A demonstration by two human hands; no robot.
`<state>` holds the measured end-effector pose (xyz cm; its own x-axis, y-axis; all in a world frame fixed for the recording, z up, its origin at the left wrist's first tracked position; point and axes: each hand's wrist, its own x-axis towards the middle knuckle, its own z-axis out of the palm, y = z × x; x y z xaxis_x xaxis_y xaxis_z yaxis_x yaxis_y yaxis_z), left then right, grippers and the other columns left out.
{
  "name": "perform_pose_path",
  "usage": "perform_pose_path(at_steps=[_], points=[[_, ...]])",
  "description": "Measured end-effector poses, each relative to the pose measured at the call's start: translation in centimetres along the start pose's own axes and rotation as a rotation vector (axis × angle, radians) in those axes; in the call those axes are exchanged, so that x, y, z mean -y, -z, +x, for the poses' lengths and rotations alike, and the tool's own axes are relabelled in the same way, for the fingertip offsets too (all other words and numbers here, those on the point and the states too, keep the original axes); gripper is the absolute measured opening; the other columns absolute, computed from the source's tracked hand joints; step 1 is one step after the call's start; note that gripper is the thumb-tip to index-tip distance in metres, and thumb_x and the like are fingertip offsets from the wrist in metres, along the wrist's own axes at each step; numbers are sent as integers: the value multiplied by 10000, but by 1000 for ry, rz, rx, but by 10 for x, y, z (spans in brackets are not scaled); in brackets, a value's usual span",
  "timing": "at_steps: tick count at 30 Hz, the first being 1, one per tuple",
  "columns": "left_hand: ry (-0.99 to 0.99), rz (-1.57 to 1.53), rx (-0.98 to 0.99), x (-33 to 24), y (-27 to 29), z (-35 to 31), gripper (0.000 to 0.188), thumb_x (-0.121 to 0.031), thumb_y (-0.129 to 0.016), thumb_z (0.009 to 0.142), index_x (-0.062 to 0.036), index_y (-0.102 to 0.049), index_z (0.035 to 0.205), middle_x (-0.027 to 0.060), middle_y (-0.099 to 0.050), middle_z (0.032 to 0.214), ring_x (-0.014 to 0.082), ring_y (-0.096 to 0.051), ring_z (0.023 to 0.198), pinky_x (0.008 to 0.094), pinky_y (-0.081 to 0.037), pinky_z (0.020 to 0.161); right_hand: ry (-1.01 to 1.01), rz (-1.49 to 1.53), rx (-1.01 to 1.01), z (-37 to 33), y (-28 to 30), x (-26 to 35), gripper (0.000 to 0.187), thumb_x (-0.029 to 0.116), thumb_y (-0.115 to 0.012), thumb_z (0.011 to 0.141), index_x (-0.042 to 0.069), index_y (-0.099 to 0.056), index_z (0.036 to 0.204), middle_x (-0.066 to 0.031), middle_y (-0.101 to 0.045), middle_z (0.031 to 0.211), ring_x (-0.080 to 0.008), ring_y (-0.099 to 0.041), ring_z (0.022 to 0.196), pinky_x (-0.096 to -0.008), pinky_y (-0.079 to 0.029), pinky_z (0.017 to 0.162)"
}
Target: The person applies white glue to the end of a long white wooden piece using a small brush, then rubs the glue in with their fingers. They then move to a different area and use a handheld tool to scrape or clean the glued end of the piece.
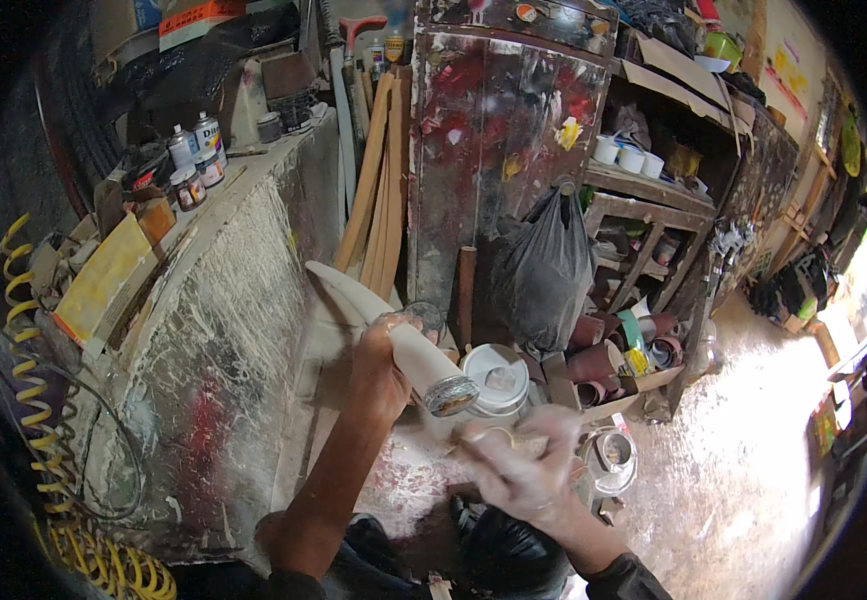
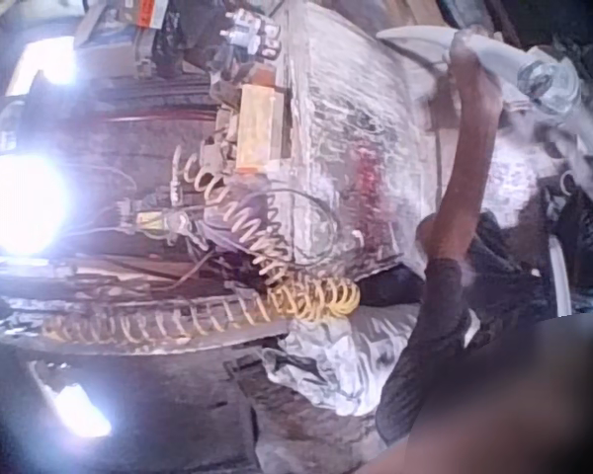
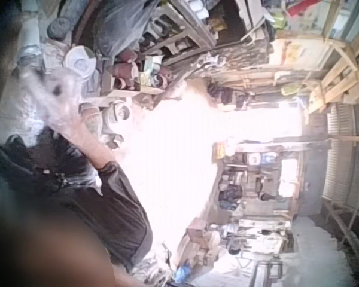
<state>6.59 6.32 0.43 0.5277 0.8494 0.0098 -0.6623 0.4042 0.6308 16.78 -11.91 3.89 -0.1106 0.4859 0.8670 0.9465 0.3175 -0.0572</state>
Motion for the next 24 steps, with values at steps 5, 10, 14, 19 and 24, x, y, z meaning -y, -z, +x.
perform_pose_path(at_steps=[5,10,14,19,24], points=[[75,-36,-137,-7,-4,2,121,-107,-539,872,-20,-488,939,67,-520,859,201,-559,794,357,-511,800,-208,-51,78,-8,-11,5,414,240,-748,733,197,-670,1137,-137,-466,1011,-295,-479,940,-401,-407,796],[-25,-16,-27,-11,-6,2,107,-118,-557,868,-31,-511,909,70,-531,868,198,-558,788,348,-501,761,-185,-65,114,-2,-4,6,404,207,-685,733,136,-661,1130,-164,-504,1105,-318,-510,1017,-426,-427,855],[-14,30,-35,-6,11,8,113,-123,-546,870,-25,-521,919,70,-542,878,194,-560,793,346,-498,762,-384,-118,-41,-29,32,-42,222,182,-604,836,24,-656,983,-166,-594,947,-267,-574,913,-389,-458,826],[-50,141,-28,-6,40,28,257,-161,-566,893,25,-520,1064,86,-596,889,164,-603,770,300,-528,731,-1157,169,238,-189,29,-144,129,77,-600,825,8,-632,929,-164,-659,820,-256,-640,697,-371,-488,638],[-64,313,0,-7,36,55,383,-75,-482,940,138,-360,1234,145,-534,947,165,-576,773,253,-548,707,-1300,-10,815,-378,-37,-110,263,189,-664,775,89,-658,1018,-192,-628,967,-371,-615,893,-461,-492,784]])
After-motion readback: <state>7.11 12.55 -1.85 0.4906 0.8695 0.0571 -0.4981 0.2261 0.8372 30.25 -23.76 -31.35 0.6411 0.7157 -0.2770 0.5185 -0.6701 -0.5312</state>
